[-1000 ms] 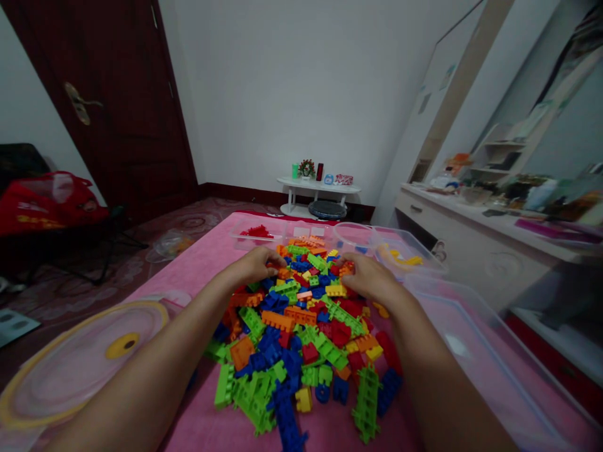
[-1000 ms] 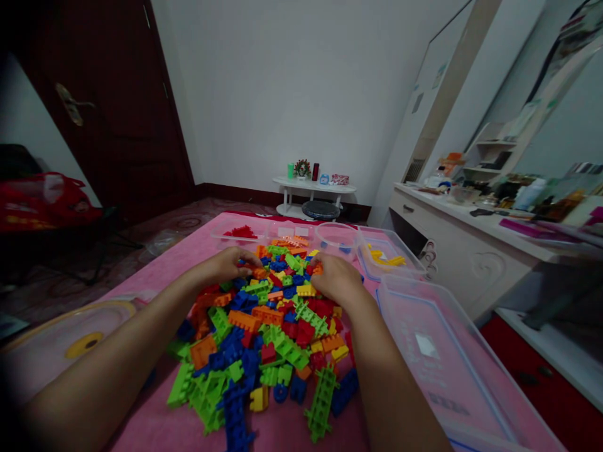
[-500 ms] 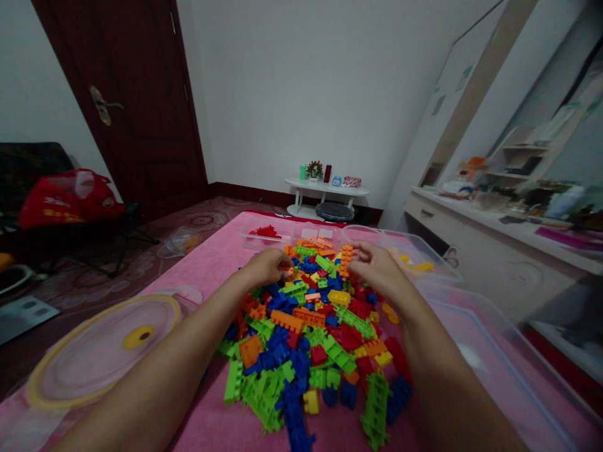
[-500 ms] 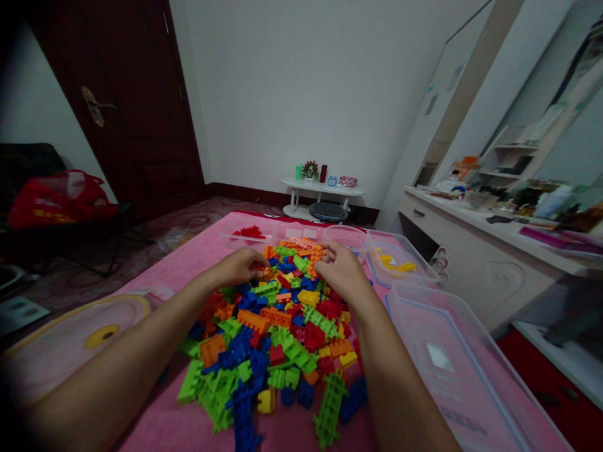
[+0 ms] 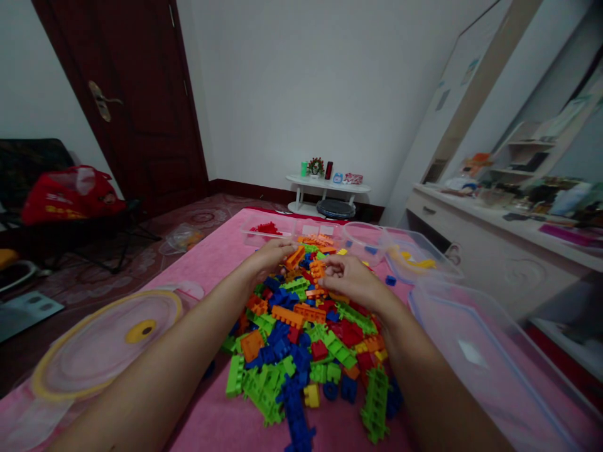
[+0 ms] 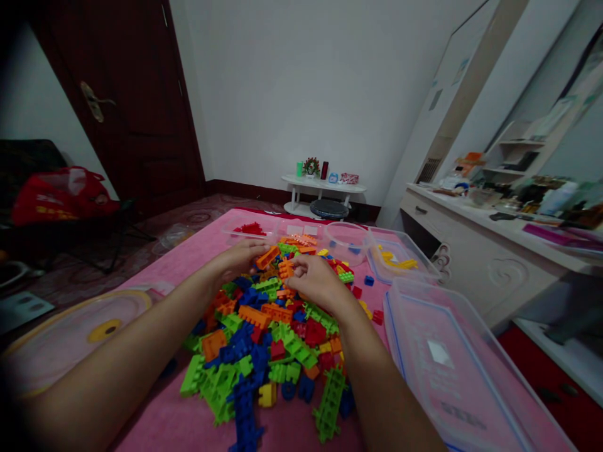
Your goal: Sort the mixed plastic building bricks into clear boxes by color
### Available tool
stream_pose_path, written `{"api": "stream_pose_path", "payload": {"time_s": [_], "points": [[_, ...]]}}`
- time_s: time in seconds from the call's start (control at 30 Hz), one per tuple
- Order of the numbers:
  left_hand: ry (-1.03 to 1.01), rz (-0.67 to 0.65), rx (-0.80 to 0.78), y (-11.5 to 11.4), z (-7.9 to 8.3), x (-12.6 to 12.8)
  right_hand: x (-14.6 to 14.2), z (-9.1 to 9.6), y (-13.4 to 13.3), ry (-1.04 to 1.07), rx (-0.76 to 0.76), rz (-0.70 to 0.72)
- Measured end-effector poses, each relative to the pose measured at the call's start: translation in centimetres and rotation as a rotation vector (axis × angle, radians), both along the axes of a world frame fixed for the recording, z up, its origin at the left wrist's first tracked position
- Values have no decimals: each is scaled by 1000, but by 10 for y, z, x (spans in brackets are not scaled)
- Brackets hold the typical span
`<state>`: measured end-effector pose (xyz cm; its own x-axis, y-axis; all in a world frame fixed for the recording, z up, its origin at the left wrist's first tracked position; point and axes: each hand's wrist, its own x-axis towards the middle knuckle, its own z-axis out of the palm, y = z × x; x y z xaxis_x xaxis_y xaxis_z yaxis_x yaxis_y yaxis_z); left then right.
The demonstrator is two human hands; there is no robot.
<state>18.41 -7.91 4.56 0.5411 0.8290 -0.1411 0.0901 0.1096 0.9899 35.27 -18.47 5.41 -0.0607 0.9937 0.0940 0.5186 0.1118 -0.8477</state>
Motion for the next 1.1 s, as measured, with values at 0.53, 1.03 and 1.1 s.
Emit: {"api": "stream_pose_path", "payload": {"time_s": [0.53, 1.03, 1.1], "points": [[-222, -280, -282, -11, 8, 2, -14, 10, -1, 273, 42, -90], [-451, 30, -520, 9, -3, 18, 8, 22, -3, 456, 289, -448], [-461, 90, -502, 25, 4, 26, 14, 28, -7, 474, 329, -491]]}}
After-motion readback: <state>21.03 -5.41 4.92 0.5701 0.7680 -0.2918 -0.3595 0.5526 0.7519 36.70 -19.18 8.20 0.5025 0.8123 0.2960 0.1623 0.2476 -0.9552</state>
